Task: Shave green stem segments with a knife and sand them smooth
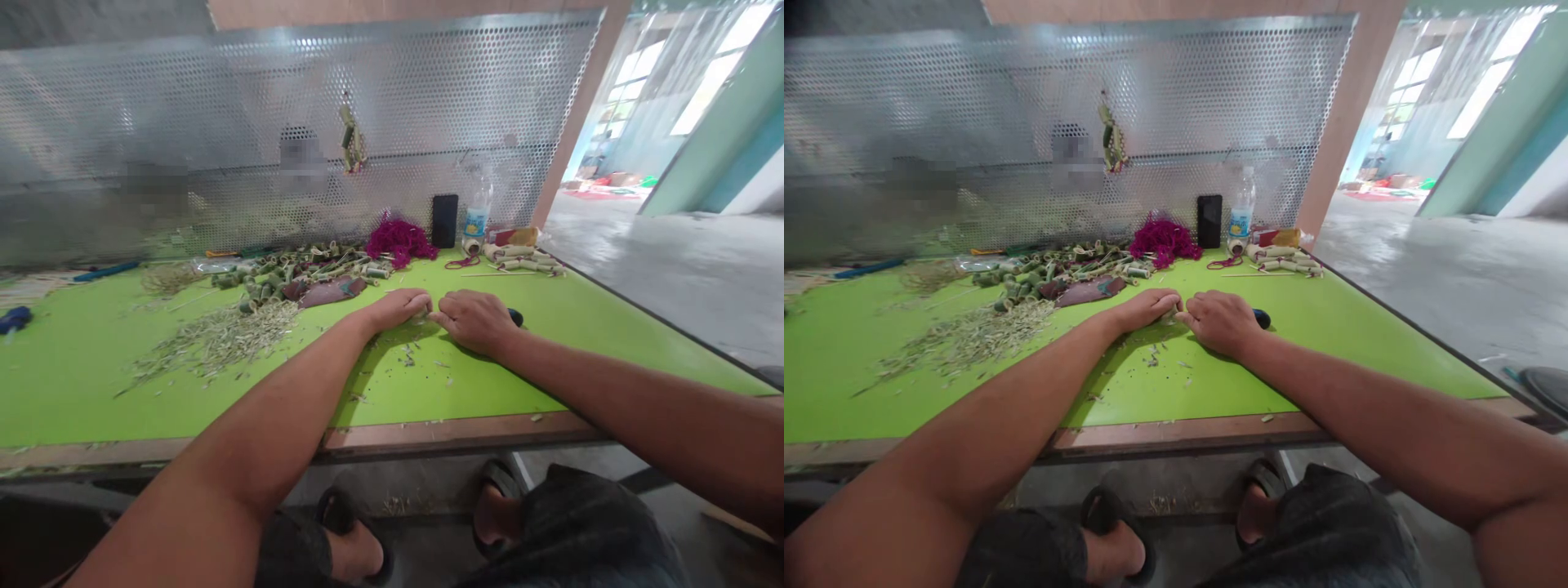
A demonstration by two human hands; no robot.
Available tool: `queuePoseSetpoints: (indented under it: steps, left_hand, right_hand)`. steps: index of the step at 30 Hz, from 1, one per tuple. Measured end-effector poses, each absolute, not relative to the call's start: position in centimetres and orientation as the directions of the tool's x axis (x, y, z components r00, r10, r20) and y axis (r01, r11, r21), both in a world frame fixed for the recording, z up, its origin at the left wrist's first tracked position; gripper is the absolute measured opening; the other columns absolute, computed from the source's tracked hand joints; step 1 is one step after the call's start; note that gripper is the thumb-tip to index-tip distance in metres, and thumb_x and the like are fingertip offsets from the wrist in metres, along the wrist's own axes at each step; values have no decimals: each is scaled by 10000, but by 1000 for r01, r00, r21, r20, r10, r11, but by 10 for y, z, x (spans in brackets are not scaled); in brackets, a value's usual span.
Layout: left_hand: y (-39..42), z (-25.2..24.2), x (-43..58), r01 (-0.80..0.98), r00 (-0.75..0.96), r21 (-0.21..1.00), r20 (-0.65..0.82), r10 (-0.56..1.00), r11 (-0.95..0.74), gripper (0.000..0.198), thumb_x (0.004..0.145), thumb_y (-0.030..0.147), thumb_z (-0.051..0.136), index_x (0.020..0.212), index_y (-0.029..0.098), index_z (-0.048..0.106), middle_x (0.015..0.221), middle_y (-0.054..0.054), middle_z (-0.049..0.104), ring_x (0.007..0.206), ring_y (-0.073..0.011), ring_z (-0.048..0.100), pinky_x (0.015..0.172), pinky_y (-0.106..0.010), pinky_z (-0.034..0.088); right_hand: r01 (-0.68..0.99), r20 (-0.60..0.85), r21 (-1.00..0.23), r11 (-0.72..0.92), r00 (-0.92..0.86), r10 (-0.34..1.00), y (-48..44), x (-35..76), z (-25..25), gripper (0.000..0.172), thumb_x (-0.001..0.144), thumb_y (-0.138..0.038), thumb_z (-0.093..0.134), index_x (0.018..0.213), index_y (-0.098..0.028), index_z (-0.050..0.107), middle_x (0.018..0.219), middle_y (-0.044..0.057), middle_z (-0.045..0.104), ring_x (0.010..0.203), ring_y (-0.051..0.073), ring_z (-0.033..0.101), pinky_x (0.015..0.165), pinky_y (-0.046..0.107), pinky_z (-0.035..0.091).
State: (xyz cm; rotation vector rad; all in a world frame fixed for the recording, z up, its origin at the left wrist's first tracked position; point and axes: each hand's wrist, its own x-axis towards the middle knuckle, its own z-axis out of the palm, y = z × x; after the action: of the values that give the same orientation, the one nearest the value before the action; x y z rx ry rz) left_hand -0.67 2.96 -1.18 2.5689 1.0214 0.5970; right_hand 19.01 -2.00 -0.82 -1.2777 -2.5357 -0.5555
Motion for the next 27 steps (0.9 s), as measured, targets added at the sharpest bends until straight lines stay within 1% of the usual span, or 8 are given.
queuePoseSetpoints:
  steps: [4,8,13,14,16,19,21,27]
  left_hand:
    - [25,-8,-7,562,664,451,255,703,-694,412,901,367,291,916,142,636,911,-51,638,851,-187,548,804,-277,419]
    - [24,-6,-6,564,667,461,235,707,-685,391,897,361,307,889,146,633,895,-41,633,832,-179,545,786,-268,423]
    - [27,-8,-6,586,651,446,239,720,-677,392,895,349,293,904,144,627,886,-51,633,844,-189,548,800,-282,428]
    - [28,-9,-6,587,651,441,241,720,-679,392,895,347,292,906,142,626,887,-54,633,845,-191,548,801,-284,428]
    - [29,-9,-6,580,660,435,245,711,-689,386,897,345,296,901,143,625,890,-53,632,843,-190,548,796,-283,427]
    - [28,-9,-7,564,669,441,252,699,-698,380,905,347,302,891,147,626,881,-43,628,834,-183,547,786,-274,423]
    - [27,-8,-7,561,671,446,249,699,-697,380,909,350,305,891,148,626,879,-38,628,827,-179,543,784,-270,421]
    - [27,-7,-8,556,682,431,251,687,-710,383,919,367,300,874,148,610,866,-32,616,800,-173,530,757,-265,416]
  right_hand:
    - [814,424,222,537,-577,698,-17,190,-9,476,983,-472,277,817,-192,625,824,53,662,775,176,568,640,299,286]
    - [817,414,221,533,-574,707,-16,189,-10,493,983,-477,262,816,-191,627,825,54,666,776,180,571,636,299,281]
    - [760,270,254,599,-650,710,-17,186,-9,468,972,-468,297,859,-188,654,829,72,680,776,193,580,628,301,276]
    - [750,259,261,609,-661,704,-17,186,-9,458,970,-465,306,860,-189,654,826,70,681,773,192,581,625,302,274]
    - [752,294,261,605,-659,692,-18,187,-9,448,972,-461,308,859,-192,647,830,62,678,769,187,579,622,301,270]
    - [785,386,240,571,-617,685,-19,189,-9,456,982,-458,287,844,-193,632,838,54,667,770,178,567,632,298,272]
    - [805,415,226,549,-589,693,-19,189,-9,456,984,-452,286,839,-191,631,839,56,661,779,177,559,646,295,278]
    - [806,369,218,551,-590,718,-17,188,-7,437,979,-447,312,887,-190,653,864,67,669,804,184,566,672,290,298]
